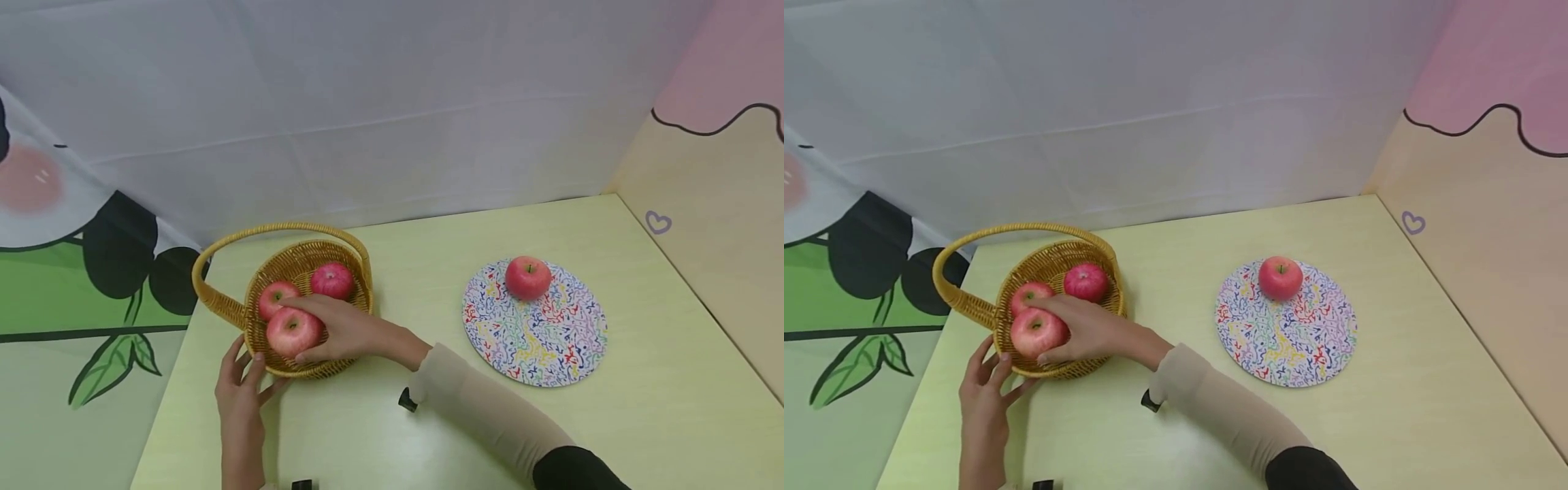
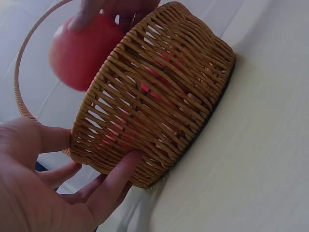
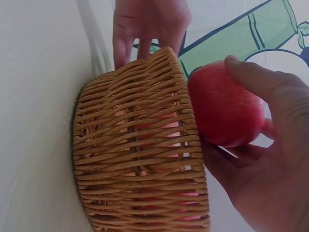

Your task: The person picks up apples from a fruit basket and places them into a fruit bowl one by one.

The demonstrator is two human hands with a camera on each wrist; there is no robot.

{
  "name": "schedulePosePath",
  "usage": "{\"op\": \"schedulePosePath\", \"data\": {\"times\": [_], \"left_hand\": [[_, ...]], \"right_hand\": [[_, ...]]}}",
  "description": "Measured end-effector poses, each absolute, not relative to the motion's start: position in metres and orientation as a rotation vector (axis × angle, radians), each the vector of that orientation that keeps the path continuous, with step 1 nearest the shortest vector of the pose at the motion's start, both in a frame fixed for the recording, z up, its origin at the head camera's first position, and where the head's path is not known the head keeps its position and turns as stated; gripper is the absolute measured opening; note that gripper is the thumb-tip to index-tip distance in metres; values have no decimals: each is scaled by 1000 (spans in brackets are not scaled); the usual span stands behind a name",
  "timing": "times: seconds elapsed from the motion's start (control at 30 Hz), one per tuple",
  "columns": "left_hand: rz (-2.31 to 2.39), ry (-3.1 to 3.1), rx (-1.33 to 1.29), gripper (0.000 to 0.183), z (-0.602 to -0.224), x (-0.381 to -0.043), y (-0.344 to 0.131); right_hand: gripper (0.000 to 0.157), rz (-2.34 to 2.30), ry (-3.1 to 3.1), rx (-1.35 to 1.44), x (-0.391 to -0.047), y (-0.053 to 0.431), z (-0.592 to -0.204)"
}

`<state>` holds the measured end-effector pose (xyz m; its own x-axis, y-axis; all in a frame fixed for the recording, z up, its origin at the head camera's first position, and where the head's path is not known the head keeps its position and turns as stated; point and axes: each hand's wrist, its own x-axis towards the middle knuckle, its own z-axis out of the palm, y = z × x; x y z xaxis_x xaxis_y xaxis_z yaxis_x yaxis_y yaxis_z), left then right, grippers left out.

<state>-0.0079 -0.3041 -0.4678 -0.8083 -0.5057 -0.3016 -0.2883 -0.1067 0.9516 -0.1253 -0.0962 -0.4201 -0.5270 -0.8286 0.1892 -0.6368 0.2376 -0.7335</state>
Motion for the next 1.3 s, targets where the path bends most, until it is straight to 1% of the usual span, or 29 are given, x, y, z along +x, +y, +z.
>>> {"op": "schedulePosePath", "data": {"times": [0.2,0.6,1.07,1.3], "left_hand": [[-2088,-1971,923,61,-467,-10,-309],[-2144,-1964,952,66,-465,-12,-315],[-2169,-1956,923,64,-464,-11,-315],[-2174,-1932,924,63,-464,-13,-315]], "right_hand": [[87,-1152,2301,-1335,-123,-82,-412],[87,-1284,2250,-1391,-130,-53,-410],[88,-1356,2227,-1406,-126,-15,-406],[84,-1473,2159,-1360,-125,4,-410]]}}
